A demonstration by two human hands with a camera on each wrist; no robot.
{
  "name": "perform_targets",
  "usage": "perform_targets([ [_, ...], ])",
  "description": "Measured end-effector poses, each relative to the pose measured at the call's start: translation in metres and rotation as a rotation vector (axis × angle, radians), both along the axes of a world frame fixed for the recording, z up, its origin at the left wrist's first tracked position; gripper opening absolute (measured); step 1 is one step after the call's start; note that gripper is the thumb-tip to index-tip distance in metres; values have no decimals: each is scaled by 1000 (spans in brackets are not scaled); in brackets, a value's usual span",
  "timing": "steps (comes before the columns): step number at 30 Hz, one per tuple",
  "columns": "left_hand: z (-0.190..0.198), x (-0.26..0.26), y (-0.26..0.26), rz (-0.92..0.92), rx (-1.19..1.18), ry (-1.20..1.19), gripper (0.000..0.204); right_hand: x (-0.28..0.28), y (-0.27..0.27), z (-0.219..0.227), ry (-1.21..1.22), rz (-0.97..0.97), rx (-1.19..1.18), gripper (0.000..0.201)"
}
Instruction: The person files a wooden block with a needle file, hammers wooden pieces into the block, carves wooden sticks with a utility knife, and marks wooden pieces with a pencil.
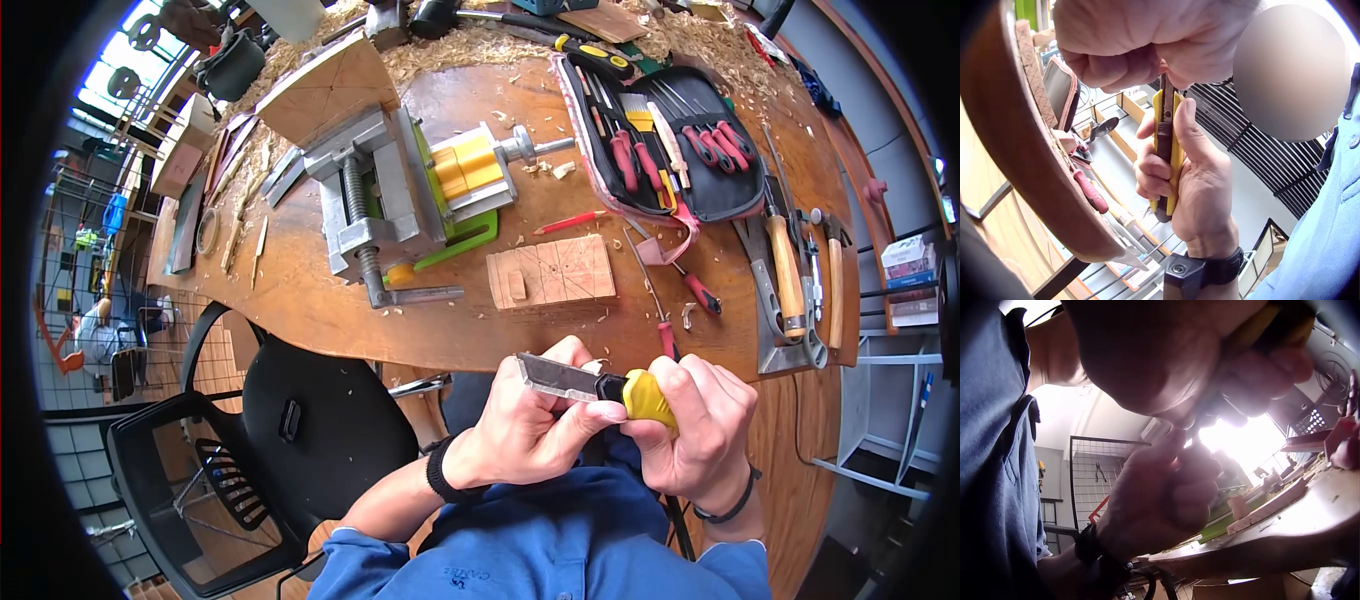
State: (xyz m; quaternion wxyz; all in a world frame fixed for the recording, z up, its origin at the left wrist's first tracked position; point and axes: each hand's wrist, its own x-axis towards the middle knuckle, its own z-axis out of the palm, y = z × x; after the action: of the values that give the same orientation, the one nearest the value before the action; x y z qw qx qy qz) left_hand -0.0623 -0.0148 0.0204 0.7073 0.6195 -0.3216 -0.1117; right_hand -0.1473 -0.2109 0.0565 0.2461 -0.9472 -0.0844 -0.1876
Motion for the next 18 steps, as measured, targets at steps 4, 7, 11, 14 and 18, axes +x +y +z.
perform_targets([
  [4,1,1,0,-41,12,65,23,-1,1,4,15,-13,-19,53],
  [7,7,12,1,-40,83,-84,25,2,1,3,41,-2,33,54],
  [11,8,15,-2,4,167,-242,25,3,0,-5,29,5,114,55],
  [14,7,10,-4,20,107,-169,25,2,2,-7,26,4,129,55],
  [18,3,6,-4,25,22,-67,26,0,1,0,0,-10,16,56],
])
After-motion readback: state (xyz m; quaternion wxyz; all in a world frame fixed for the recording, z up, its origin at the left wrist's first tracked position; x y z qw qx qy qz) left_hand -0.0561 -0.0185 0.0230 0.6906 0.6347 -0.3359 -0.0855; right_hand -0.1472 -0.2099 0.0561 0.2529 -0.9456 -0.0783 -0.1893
